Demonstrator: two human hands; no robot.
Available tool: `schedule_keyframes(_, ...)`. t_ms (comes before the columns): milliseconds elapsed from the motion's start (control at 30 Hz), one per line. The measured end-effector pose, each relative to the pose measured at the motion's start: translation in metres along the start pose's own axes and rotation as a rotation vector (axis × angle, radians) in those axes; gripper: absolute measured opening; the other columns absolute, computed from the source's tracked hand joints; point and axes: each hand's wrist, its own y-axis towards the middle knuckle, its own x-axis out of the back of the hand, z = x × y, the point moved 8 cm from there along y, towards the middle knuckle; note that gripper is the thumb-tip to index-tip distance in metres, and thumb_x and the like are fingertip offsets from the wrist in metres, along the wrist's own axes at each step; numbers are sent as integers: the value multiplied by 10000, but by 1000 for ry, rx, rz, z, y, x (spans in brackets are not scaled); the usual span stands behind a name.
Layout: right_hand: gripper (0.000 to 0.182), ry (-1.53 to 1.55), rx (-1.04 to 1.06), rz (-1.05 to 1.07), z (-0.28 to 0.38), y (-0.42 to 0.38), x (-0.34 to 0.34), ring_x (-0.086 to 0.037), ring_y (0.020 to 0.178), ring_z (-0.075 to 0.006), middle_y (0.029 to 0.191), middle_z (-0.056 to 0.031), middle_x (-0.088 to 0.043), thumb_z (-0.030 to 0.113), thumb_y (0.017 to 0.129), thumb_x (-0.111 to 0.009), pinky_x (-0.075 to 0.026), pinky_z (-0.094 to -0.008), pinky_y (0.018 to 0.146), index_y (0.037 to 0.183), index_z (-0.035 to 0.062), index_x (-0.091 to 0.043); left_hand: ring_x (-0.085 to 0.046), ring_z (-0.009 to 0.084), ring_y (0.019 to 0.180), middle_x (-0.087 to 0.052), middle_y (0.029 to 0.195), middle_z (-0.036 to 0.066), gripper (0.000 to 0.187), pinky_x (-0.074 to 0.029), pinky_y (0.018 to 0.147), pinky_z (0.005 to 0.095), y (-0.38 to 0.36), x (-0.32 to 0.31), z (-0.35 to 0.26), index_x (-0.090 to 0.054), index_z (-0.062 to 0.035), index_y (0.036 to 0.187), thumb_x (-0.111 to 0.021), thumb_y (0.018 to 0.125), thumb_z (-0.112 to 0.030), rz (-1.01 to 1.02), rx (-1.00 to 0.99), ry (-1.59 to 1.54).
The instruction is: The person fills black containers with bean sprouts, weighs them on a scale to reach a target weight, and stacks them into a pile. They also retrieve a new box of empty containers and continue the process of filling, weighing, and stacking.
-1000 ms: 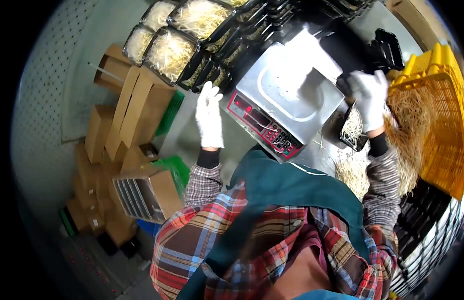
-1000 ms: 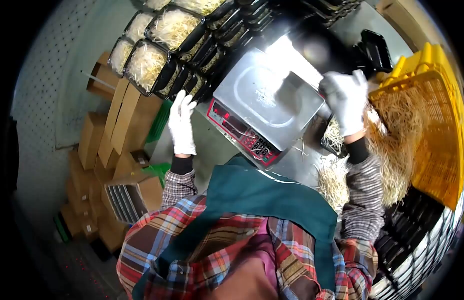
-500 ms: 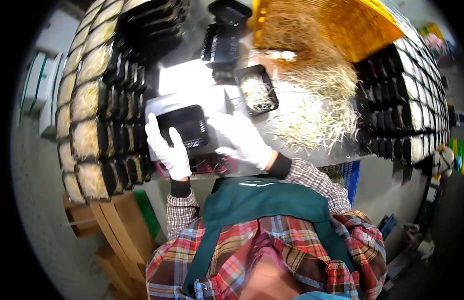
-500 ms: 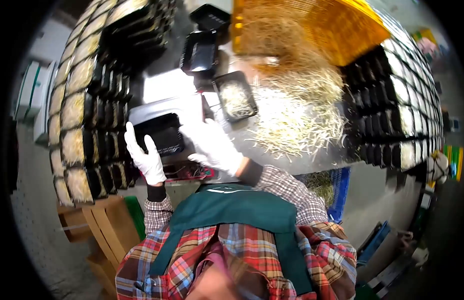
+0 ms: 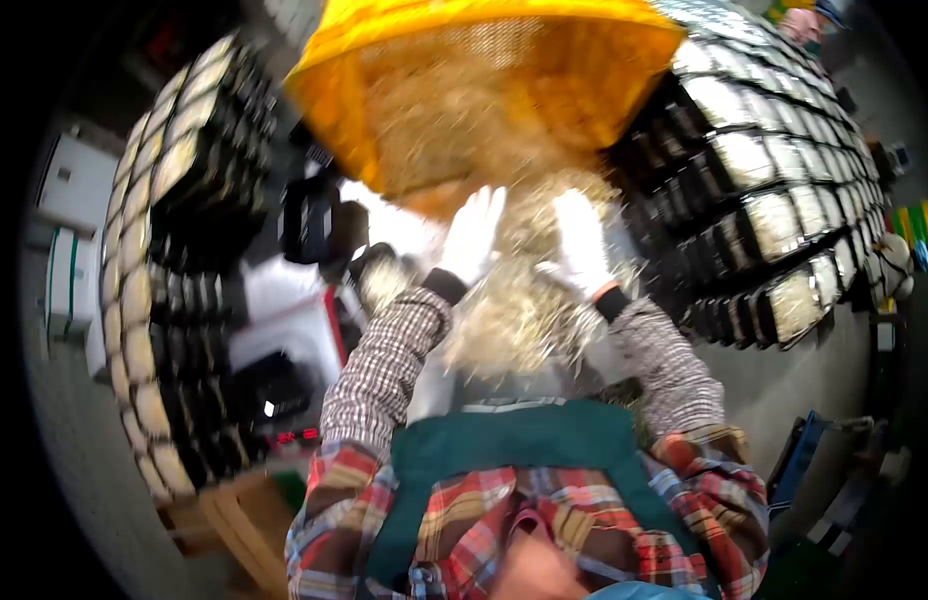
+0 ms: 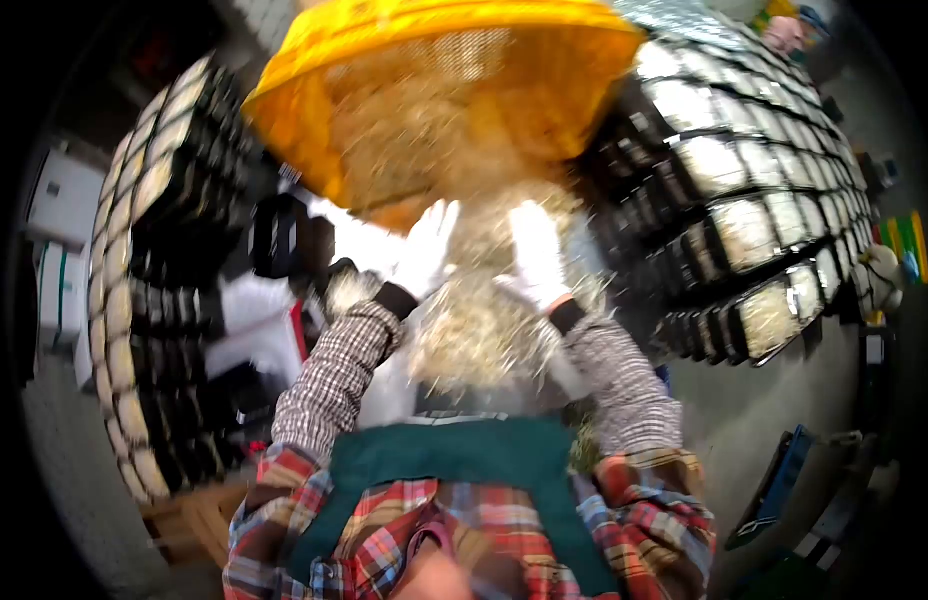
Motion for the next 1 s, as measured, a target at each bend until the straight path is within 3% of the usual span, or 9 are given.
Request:
schedule_keyframes(67, 1249, -44, -35, 33, -33, 26, -24, -192, 1456, -462, 1562, -285, -230, 493, 555, -875, -140, -534, 1203, 1517, 1, -249, -308, 417, 1420, -266, 1534, 313, 1025, -284, 1162, 481, 53, -27, 24, -147, 4, 1543, -761, 743, -180, 24, -95, -20)
schedule_keyframes(133, 1269, -111, -35, 101, -58, 54, -37, -183, 1446, -500, 1550, -317, -224, 622, 572, -823, -111, -606, 1186, 1504, -32, -262, -282, 406, 1439, -238, 1555, 296, 1159, -256, 1177, 483, 102, -77, 66, -107, 2, 1551, -813, 676, -280, 412, 121, 3)
schedule_keyframes(167, 1312, -203, -138, 343, -78, 68, -61, -159, 1454, -498, 1561, -310, -203, 644, 550, -824, -109, -612, 1183, 1517, -20, -237, -229, 389, 1467, -151, 1605, 242, 1265, -229, 1187, 494, 122, -49, 49, -9, -27, 1561, -842, 658, -327, 287, 50, 188)
schedule_keyframes(300, 1402, -143, -290, 628, -128, 94, -82, -128, 1473, -478, 1603, -287, -87, 596, 541, -863, -149, -584, 1187, 1556, 17, -90, -97, 352, 1507, -95, 1634, 185, 1395, -147, 1210, 460, 168, -73, 57, 104, -71, 1560, -861, 654, -510, 723, 83, 380)
schedule_keyframes(500, 1408, -36, -354, 781, -134, 95, -96, -122, 1488, -419, 1623, -250, 11, 505, 579, -898, -125, -532, 1211, 1581, 124, 15, -331, 361, 1422, -312, 1544, 240, 1368, -190, 1198, 501, 179, -99, 57, 81, -77, 1566, -905, 639, -272, 862, 95, 311)
schedule_keyframes(600, 1270, 452, -562, 830, -153, 89, -166, -159, 1496, -332, 1635, -204, -18, 500, 687, -836, -211, -464, 1202, 1584, 134, -14, -553, 352, 1177, -542, 1305, 214, 1185, -416, 1043, 451, 170, -108, 58, -37, -113, 1561, -833, 684, -125, 511, -119, 449)
schedule_keyframes(700, 834, -99, -113, 818, -134, 92, -141, -606, 1170, -289, 1377, -207, -544, 366, 809, -740, -520, -426, 937, 1496, 66, -377, -573, 360, 1125, -564, 1246, 204, 952, -485, 953, 421, 165, -115, 78, -233, -102, 1508, -780, 729, -64, 487, -56, 314)
schedule_keyframes(800, 239, -48, -53, 320, -133, 99, -108, -663, 703, -259, 763, -87, -653, 91, 689, -722, -541, -411, 613, 922, 46, -699, -585, 376, 1076, -580, 1179, 205, 702, -524, 858, 416, 176, -86, 48, -429, -51, 1375, -728, 741, -9, 408, -63, 226)
schedule_keyframes(1000, 573, -46, -82, 112, -88, 118, 36, -622, 926, -307, 1034, -160, -625, 152, 788, -702, -499, -428, 759, 1314, 57, -496, -573, 405, 1057, -577, 1139, 219, 703, -492, 886, 459, 178, 6, 25, -394, -12, 1370, -690, 733, 3, 228, -130, 91)
